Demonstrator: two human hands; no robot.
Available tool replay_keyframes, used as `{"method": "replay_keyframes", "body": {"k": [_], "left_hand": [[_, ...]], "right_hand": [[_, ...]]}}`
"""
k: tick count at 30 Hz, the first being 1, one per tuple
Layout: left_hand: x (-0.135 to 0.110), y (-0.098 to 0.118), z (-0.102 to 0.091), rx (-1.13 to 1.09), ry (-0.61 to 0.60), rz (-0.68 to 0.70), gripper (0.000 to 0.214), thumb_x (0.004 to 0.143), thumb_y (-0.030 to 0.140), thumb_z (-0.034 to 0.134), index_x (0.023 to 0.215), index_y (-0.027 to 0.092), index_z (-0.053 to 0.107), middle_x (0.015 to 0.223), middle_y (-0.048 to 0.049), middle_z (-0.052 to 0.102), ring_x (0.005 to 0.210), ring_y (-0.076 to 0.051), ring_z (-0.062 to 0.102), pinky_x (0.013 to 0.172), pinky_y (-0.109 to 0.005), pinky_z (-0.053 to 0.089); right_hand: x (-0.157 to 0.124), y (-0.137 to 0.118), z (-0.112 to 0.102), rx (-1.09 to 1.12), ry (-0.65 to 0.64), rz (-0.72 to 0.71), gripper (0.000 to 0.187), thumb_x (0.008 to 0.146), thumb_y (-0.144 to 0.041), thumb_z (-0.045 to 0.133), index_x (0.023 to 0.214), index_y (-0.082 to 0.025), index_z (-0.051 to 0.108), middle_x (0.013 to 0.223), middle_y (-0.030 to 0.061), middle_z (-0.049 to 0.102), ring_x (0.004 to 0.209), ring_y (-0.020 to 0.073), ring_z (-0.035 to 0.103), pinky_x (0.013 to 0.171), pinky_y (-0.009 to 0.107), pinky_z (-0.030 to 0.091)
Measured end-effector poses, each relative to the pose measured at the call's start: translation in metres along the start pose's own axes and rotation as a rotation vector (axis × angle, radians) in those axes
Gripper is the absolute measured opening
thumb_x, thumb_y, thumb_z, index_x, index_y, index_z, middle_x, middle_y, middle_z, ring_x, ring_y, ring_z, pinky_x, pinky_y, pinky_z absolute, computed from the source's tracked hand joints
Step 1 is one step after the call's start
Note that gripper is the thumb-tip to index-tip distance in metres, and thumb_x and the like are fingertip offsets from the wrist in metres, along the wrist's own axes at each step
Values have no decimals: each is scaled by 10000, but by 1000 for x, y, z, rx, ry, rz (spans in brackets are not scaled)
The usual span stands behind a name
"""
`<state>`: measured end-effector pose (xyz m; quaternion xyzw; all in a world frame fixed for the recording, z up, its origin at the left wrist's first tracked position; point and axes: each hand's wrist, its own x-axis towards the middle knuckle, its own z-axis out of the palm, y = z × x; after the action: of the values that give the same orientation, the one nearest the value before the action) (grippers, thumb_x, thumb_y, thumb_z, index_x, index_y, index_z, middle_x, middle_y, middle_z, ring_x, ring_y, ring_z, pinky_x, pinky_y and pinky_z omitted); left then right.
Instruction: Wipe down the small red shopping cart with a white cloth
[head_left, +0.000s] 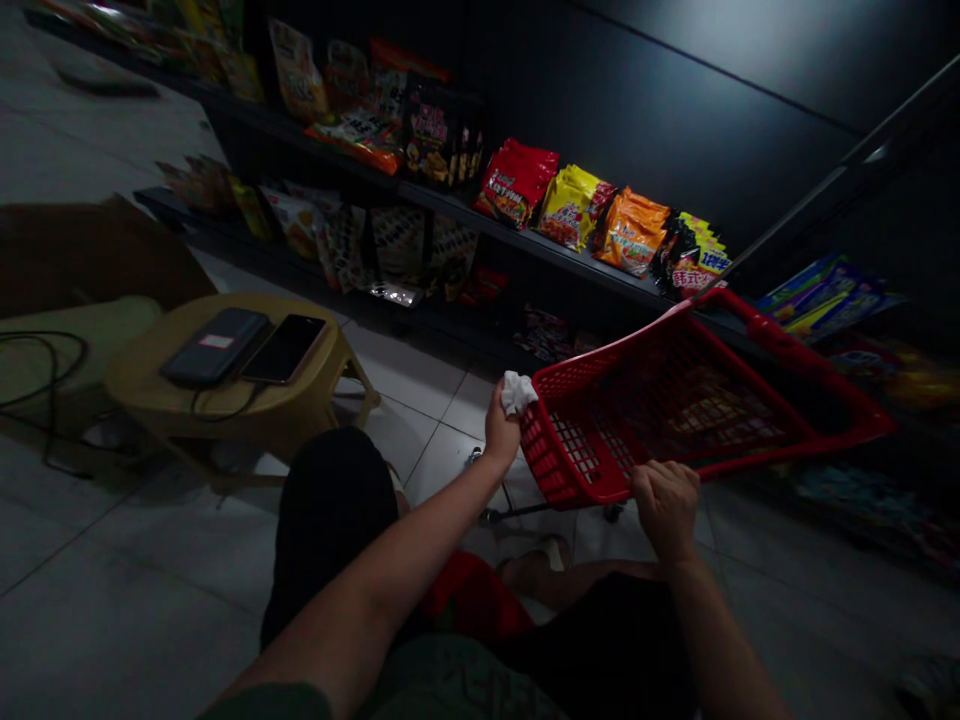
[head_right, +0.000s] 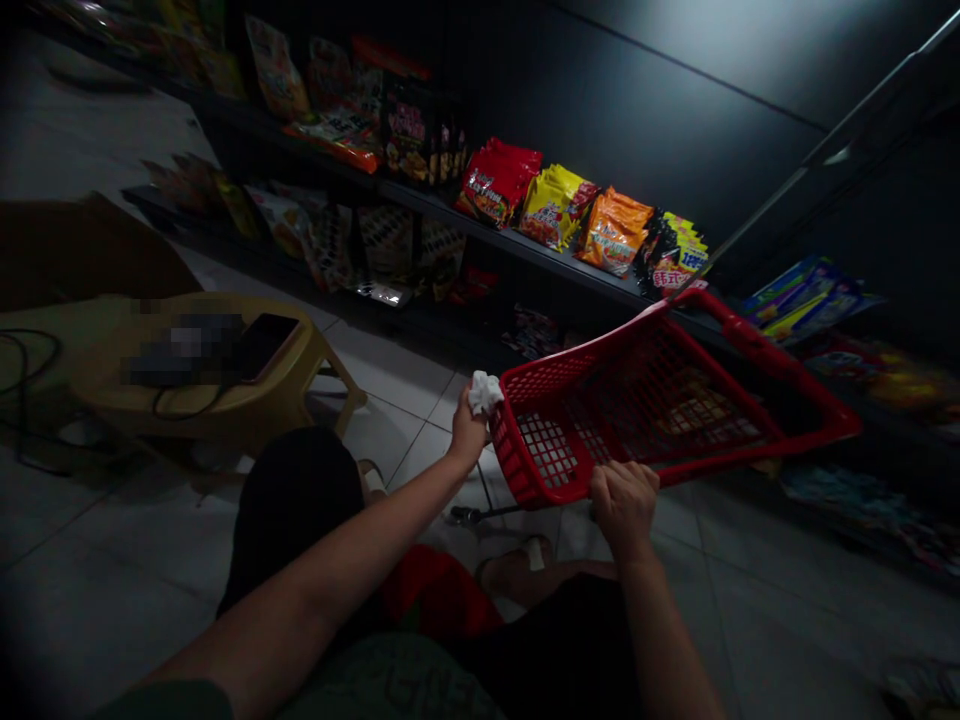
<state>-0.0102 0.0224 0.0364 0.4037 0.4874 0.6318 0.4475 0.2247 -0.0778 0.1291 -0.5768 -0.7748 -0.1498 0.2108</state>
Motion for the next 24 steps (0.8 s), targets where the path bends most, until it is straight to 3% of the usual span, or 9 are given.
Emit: {"method": "replay_keyframes", "body": {"k": [2, 6, 8, 10, 13, 16, 19, 22, 24], "left_hand": [[-17, -7, -3, 36, -18, 48, 603, 799, 66, 509, 1370, 259, 524, 1409, -61, 581, 1322, -229, 511, 1180, -452, 342], [-91, -28, -15, 130, -143, 240, 753, 736, 17, 466, 1442, 278, 476, 1500, -64, 486, 1414, -239, 408, 1213, -490, 291], [-102, -32, -21, 139, -242, 294, 798, 716, 17, 471, 1470, 278, 444, 1519, -64, 465, 1422, -244, 397, 1212, -504, 297], [-79, -28, -26, 144, -250, 288, 750, 736, 42, 486, 1451, 267, 474, 1483, -66, 511, 1383, -254, 449, 1195, -513, 323], [-16, -15, -27, 135, -6, 147, 604, 829, 102, 492, 1420, 229, 515, 1413, -91, 579, 1317, -251, 523, 1167, -479, 367], [4, -2, -19, 174, -42, 175, 624, 844, 96, 506, 1448, 248, 482, 1446, -81, 553, 1349, -247, 491, 1181, -467, 345], [-53, 1, -11, 192, -100, 257, 656, 864, 67, 474, 1474, 304, 436, 1514, -63, 464, 1416, -241, 397, 1218, -494, 279], [-123, -3, -11, 173, -332, 269, 686, 868, 112, 550, 1495, 341, 393, 1545, -75, 377, 1434, -250, 358, 1202, -480, 317], [-135, -5, -12, 131, -397, 263, 628, 856, 119, 571, 1437, 333, 468, 1496, -83, 401, 1393, -248, 404, 1164, -456, 371]], "right_hand": [[6, -2, 5, -2, 3, 5, 416, 976, -235, 431, 566, -216, 502, 583, -7, 527, 669, 165, 483, 814, 353, 322], [10, -5, 11, -9, 11, 9, 426, 979, -234, 420, 560, -217, 496, 576, -4, 517, 666, 167, 484, 815, 361, 318], [8, -5, 12, -14, 12, 11, 432, 984, -239, 415, 562, -217, 504, 580, -2, 523, 670, 168, 490, 819, 365, 317], [7, -5, 12, -13, 10, 4, 433, 986, -244, 417, 565, -217, 511, 582, -4, 527, 665, 166, 490, 825, 366, 321], [6, -7, 11, -12, 11, -4, 424, 986, -242, 420, 571, -215, 505, 586, -7, 530, 661, 162, 485, 822, 363, 325], [9, -11, 12, -17, 22, 2, 420, 988, -245, 422, 577, -214, 502, 586, -6, 528, 665, 163, 485, 809, 365, 325], [12, -12, 14, -21, 29, 10, 426, 990, -244, 422, 575, -211, 512, 576, -6, 520, 662, 162, 486, 806, 369, 323], [13, -7, 15, -30, 23, 19, 433, 993, -245, 416, 572, -211, 513, 573, -5, 510, 662, 162, 485, 802, 369, 321], [12, -3, 15, -35, 23, 11, 440, 995, -254, 409, 566, -213, 500, 571, -4, 502, 661, 163, 476, 800, 369, 318]]}}
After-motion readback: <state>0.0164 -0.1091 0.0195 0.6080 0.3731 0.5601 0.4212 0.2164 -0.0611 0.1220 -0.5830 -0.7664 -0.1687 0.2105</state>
